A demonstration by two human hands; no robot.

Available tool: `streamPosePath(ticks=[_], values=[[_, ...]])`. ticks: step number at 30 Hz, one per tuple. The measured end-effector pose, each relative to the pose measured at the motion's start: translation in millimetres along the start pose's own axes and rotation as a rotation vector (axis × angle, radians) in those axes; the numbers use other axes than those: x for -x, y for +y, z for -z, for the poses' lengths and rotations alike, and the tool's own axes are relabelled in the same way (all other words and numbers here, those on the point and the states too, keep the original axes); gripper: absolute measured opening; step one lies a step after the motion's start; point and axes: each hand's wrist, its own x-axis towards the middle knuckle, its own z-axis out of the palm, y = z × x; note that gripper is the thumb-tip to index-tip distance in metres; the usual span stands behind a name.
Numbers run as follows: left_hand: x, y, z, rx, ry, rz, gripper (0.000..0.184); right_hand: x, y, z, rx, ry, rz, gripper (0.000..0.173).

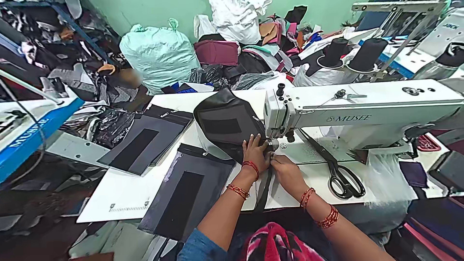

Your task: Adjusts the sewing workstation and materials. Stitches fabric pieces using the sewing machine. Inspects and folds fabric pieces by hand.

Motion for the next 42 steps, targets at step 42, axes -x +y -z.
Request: streamPosePath(ticks=[42], values=[[-19.0, -17.8, 11.2, 0.104, -0.045, -0.078, 0.043, 19.4, -2.0, 2.5, 0.064, -0.080, 0.015, 0.039]])
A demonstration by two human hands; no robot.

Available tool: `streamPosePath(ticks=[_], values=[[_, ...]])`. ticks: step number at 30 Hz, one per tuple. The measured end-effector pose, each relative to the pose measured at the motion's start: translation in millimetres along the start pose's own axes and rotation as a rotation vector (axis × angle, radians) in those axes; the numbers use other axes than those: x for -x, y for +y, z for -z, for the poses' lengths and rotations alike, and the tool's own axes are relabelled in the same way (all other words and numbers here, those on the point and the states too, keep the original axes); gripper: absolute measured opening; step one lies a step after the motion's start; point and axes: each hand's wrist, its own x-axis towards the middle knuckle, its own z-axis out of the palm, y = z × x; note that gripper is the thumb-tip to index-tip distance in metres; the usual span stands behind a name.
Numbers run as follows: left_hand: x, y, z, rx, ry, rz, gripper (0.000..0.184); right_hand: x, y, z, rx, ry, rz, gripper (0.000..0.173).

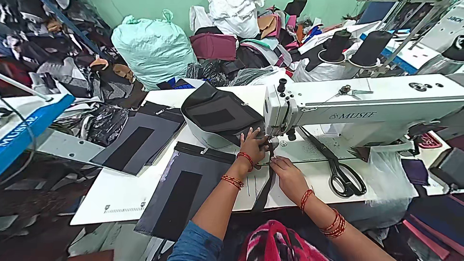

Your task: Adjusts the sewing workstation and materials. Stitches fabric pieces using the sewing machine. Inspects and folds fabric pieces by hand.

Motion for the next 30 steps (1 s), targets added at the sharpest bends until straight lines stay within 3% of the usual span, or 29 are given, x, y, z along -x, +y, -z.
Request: streamPosePath(ticks=[14, 19, 23, 27, 30], values=[[-27.1, -3.5, 9.1, -0.046, 0.033, 0.034, 0.039, -25.2, 7.6, 2.8, 0.057, -0.084, -0.077, 0.043], [-23.5, -8.6, 0.6, -0.029, 0.125, -0.008, 0.041, -20.5, 8.3, -0.5, 0.017, -0.081, -0.100, 0.047], [13.8, -6.9, -18.9, 0.213, 0.368, -0.073, 0.027, -11.8, 10.7, 4.0, -0.179, 0.036, -0.191, 0.034], [90.0, 11.5, -35.1, 0.225, 0.300, 0.019, 0.042, -1.9, 18.9, 7.6, -0.368, 0.147, -0.315, 0.026], [131.6, 24.1, -43.6, 0.153, 0.174, 0.066, 0.042, 0.6, 13.7, 14.1, -0.464, 0.085, -0.410, 0.026]])
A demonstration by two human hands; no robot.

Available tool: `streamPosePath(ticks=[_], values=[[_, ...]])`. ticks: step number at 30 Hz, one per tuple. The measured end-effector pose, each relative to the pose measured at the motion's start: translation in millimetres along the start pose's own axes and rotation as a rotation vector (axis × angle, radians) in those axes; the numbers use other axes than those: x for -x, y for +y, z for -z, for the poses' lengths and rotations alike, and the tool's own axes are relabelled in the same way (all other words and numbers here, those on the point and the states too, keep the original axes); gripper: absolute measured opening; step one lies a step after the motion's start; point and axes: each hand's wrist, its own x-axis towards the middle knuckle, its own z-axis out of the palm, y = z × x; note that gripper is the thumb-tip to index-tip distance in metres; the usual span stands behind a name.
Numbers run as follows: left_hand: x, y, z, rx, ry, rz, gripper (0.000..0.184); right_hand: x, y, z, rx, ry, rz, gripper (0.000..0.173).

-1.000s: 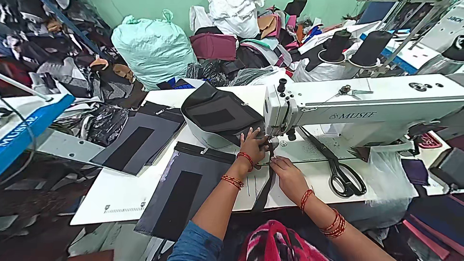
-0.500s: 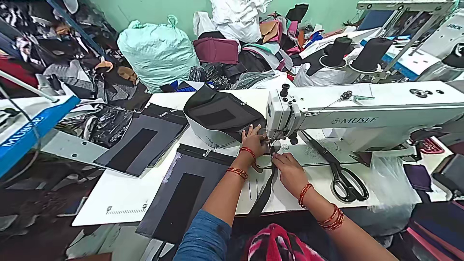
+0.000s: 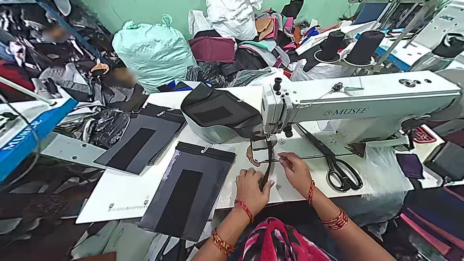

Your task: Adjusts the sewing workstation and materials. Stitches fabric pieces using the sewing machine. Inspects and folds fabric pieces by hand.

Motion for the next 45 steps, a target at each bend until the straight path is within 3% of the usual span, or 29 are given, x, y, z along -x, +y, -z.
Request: streamPosePath(ticks=[3, 5, 8, 12, 17, 20, 22, 25, 27, 29, 33, 37, 41, 45], values=[[25.9, 17.7, -4.6, 0.001, -0.097, 0.006, 0.031, -2.9, -17.5, 3.4, 0.000, -0.121, -0.134, 0.036], [34.6, 39.0, -1.3, 0.012, -0.295, 0.070, 0.032, -9.2, -32.3, 6.8, 0.034, -0.213, -0.257, 0.046], [44.0, 62.6, -6.7, -0.014, -0.487, 0.040, 0.035, -16.7, -49.0, 7.6, 0.163, -0.283, -0.361, 0.036], [50.9, 69.9, -13.6, -0.065, -0.582, -0.082, 0.034, -13.3, -57.2, 4.9, 0.299, -0.278, -0.388, 0.033], [54.0, 53.6, -15.7, -0.038, -0.598, -0.190, 0.033, 6.0, -53.6, -6.0, 0.391, -0.230, -0.230, 0.032], [59.2, 30.7, -10.3, 0.040, -0.519, -0.322, 0.040, 13.9, -47.0, -12.3, 0.455, -0.226, -0.093, 0.030], [61.6, 13.1, 6.0, 0.065, -0.340, -0.322, 0.042, 14.5, -46.9, -11.1, 0.473, -0.253, -0.072, 0.031], [56.3, -24.3, 34.8, -0.082, 0.072, -0.249, 0.029, 15.4, -46.1, -12.4, 0.506, -0.256, -0.060, 0.030], [43.1, -51.3, 58.6, -0.211, 0.207, -0.135, 0.023, 15.7, -44.7, -13.7, 0.513, -0.242, -0.053, 0.030], [25.1, -66.6, 83.1, -0.244, 0.159, -0.019, 0.028, 19.5, -37.5, -17.8, 0.486, -0.158, -0.002, 0.029], [-27.9, -76.3, 105.5, -0.242, -0.028, -0.066, 0.034, 26.5, -15.8, -25.5, 0.378, 0.077, 0.175, 0.028], [-79.7, -82.8, 112.8, -0.282, -0.201, -0.058, 0.046, 28.0, -12.0, -25.1, 0.340, 0.099, 0.198, 0.029], [-101.5, -76.2, 125.2, -0.411, -0.355, 0.028, 0.061, 28.9, -10.6, -25.0, 0.331, 0.108, 0.209, 0.029], [-106.9, -74.9, 128.8, -0.464, -0.407, 0.056, 0.052, 27.9, -10.4, -26.2, 0.331, 0.108, 0.220, 0.029]])
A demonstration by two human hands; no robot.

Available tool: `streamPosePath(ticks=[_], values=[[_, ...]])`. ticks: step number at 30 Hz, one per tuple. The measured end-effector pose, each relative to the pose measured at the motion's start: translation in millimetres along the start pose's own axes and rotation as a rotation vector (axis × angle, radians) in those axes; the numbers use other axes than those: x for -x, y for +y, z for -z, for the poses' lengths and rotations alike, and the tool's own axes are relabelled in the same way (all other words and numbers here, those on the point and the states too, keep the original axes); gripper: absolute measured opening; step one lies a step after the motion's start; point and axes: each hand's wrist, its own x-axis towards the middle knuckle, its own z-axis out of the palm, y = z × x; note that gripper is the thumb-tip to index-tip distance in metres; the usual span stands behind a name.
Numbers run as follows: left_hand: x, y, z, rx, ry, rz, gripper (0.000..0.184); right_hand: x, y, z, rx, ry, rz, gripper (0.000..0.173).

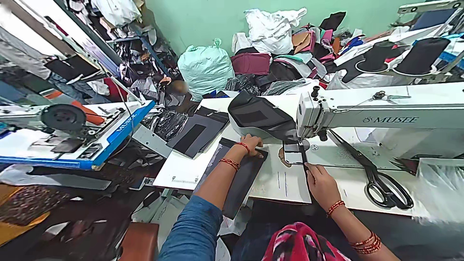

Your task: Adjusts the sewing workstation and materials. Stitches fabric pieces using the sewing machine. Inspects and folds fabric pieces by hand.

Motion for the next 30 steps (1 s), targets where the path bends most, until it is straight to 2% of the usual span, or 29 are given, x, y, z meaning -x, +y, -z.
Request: streamPosePath(ticks=[5, 8, 11, 15, 17, 19, 20, 22, 24, 26, 30], values=[[3.9, -2.5, 2.2, -0.073, 0.010, -0.089, 0.041, -2.7, 5.9, -0.6, -0.041, 0.161, 0.097, 0.031], [32.6, -9.4, 9.7, -0.004, 0.084, -0.224, 0.033, -13.8, -8.1, 3.2, -0.137, 0.206, 0.170, 0.029], [78.9, -9.7, 21.7, 0.059, 0.205, -0.252, 0.026, -31.1, -51.9, 7.6, -0.363, 0.049, 0.188, 0.032], [151.5, 5.7, 38.7, 0.047, 0.386, -0.186, 0.020, -56.1, -128.3, 5.9, -0.730, -0.367, 0.092, 0.060], [184.3, 13.3, 39.9, 0.085, 0.475, -0.154, 0.017, -60.4, -161.2, 0.2, -0.904, -0.402, 0.096, 0.048], [213.2, 19.0, 38.9, 0.181, 0.532, -0.070, 0.019, -59.2, -185.5, -6.2, -1.063, -0.311, 0.109, 0.027], [225.3, 19.9, 39.0, 0.232, 0.542, -0.009, 0.024, -59.4, -193.2, -7.4, -1.124, -0.287, 0.111, 0.022], [244.0, 17.3, 41.5, 0.319, 0.486, 0.114, 0.037, -58.3, -202.0, -6.4, -1.208, -0.292, 0.100, 0.020], [253.0, 8.8, 38.6, 0.397, 0.379, 0.175, 0.028, -51.3, -204.0, -5.2, -1.218, -0.312, 0.104, 0.023], [254.8, 1.2, 28.5, 0.510, 0.350, 0.146, 0.025, -44.0, -201.5, -3.8, -1.210, -0.320, 0.105, 0.024], [253.5, -0.1, 10.9, 0.756, 0.356, 0.066, 0.031, -32.7, -193.7, 1.0, -1.248, -0.266, 0.072, 0.015]])
